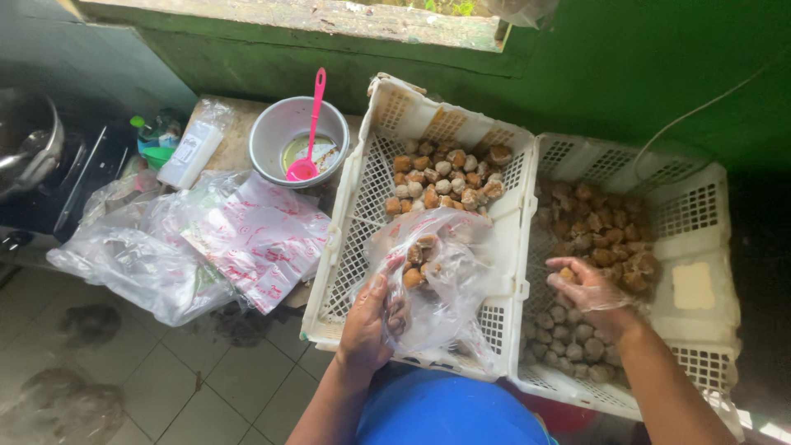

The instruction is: The person transfers small round food items from a white plastic crate into a clear plastic bag. They hold the bag open with one hand and scoop the items with the other, repeating this action throughout the clip.

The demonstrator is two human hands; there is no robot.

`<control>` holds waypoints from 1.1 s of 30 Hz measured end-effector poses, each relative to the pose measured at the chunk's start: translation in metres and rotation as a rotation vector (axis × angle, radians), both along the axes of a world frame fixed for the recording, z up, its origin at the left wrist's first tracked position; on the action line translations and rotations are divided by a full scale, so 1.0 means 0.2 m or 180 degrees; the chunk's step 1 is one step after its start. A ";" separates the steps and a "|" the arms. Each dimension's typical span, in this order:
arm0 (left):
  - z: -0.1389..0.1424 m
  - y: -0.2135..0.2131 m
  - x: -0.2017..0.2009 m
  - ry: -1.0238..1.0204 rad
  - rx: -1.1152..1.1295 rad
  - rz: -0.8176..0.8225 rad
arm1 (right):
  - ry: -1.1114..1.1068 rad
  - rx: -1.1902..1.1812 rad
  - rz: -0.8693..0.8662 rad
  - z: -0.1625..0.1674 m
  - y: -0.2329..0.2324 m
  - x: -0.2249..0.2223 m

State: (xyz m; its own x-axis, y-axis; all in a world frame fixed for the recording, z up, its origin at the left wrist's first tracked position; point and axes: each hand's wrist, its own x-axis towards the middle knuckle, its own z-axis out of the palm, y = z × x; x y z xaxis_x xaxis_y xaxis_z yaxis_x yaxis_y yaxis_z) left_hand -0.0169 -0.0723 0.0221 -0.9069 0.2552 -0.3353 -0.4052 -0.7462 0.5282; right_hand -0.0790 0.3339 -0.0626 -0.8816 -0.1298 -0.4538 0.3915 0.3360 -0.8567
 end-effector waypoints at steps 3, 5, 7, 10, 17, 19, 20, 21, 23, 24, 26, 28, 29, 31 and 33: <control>0.00 0.00 0.00 -0.0020 -0.0056 -0.0023 | 0.0121 -0.1667 0.0297 0.22 -0.13 0.02; 0.00 0.01 -0.01 0.0026 -0.0039 -0.0026 | 0.0087 -0.2703 0.1123 0.31 -0.30 0.02; 0.01 0.01 -0.01 0.0092 -0.0030 -0.0038 | -0.0024 -0.2386 0.1897 0.35 -0.51 0.02; 0.03 0.01 0.00 0.0093 -0.0086 -0.0034 | 0.0192 -0.0902 0.2390 0.34 -0.86 0.00; 0.02 -0.01 0.02 0.0159 0.0130 -0.0057 | 0.0432 -0.0714 0.0507 0.31 -1.07 -0.13; 0.00 -0.01 0.02 0.0203 0.0204 -0.0056 | 0.1435 0.0209 0.0576 0.36 -0.94 -0.13; 0.00 -0.02 0.02 0.0231 0.0242 -0.0078 | 0.2363 0.0657 0.0833 0.38 -0.87 -0.12; -0.01 -0.02 0.03 0.0256 0.0285 -0.0101 | 0.2178 0.0925 0.0786 0.40 -0.81 -0.11; -0.02 -0.03 0.03 0.0099 0.0256 -0.0041 | 0.1667 0.1422 0.0712 0.43 -0.69 -0.05; -0.03 -0.03 0.03 0.0036 0.0235 -0.0032 | 0.1368 0.1645 0.0673 0.44 -0.63 -0.01; -0.04 -0.04 0.03 0.0114 0.0302 -0.0069 | 0.1274 0.1717 0.0455 0.44 -0.51 0.06; -0.06 -0.05 0.03 0.0120 0.0273 -0.0113 | 0.1642 0.1423 0.0085 0.43 -0.37 0.14; -0.06 -0.05 0.03 0.0090 0.0201 -0.0101 | 0.1634 0.1394 -0.0120 0.41 -0.28 0.17; -0.07 -0.03 0.02 0.0068 0.0097 -0.0050 | 0.1629 0.1311 -0.0517 0.38 -0.06 0.24; -0.07 -0.01 0.01 0.0087 0.0016 0.0065 | 0.1907 0.1969 -0.0541 0.33 0.17 0.35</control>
State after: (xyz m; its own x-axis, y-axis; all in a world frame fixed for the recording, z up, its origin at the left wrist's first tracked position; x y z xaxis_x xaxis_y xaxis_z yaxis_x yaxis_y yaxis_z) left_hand -0.0145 -0.0751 0.0086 -0.9208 0.2381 -0.3090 -0.3753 -0.7569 0.5351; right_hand -0.0086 0.3679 0.0026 -0.9791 0.1412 0.1463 0.0211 0.7862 -0.6176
